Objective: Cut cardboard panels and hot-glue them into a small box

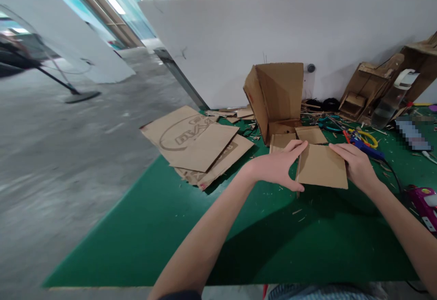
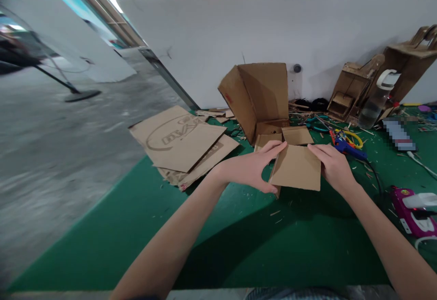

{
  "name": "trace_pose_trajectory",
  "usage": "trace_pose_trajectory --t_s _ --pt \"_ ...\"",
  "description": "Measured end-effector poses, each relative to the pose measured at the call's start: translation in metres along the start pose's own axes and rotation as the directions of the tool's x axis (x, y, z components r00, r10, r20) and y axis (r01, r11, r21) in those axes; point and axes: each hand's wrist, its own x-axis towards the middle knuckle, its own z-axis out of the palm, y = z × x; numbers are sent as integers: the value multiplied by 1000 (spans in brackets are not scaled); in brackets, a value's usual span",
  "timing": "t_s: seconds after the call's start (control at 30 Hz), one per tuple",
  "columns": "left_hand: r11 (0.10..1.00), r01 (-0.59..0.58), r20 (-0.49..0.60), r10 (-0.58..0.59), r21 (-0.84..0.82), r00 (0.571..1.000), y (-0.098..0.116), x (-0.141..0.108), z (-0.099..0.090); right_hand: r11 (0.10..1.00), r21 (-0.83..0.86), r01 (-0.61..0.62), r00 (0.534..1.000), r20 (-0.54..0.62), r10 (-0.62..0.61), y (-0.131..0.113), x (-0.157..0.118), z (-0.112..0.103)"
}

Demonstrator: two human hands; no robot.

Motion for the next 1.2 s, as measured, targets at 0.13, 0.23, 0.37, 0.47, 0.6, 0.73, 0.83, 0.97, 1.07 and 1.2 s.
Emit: trace_pose_trajectory --t_s 0.13,0.23,0.37,0.47,0.6,0.73,0.83,0.97,1.07,1.2 --pt "1000 14 22 -14 13 1000 2 0 -2 1000 -14 -5 1000 -17 5 -3 0 0" --pt "1000 31 27 -31 1 999 4 0 -3 1000 -8 -9 1000 -13 9 -3 -1 0" --pt "1000 27 22 -27 8 999 5 0 -3 1000 -8 -16 1000 2 16 -4 -2 0" --pt "1000 20 26 -21 24 999 4 0 -3 1000 -18 -7 1000 1 7 -7 -3 1" --pt "999 28 34 -28 23 999 2 0 -3 998 -59 8 1000 -28 -10 -9 -3 1" --pt "999 39 48 -38 -12 998 1 -1 -4 994 -103 41 999 -10 -42 -6 -1 -1" --pt "999 17 35 -16 -32 999 1 -1 -3 994 -95 44 998 -30 -47 -3 0 -6" --pt "997 -55 -5 55 -54 998 3 -3 -5 1000 -22 21 991 -133 -24 3 -2 -14" --pt "997 -53 -25 52 -52 998 3 -6 -8 997 17 -77 977 -197 79 12 -4 -17" --pt "1000 -19 -41 18 -25 999 0 -10 -12 954 -93 -286 940 -220 260 25 3 -16"
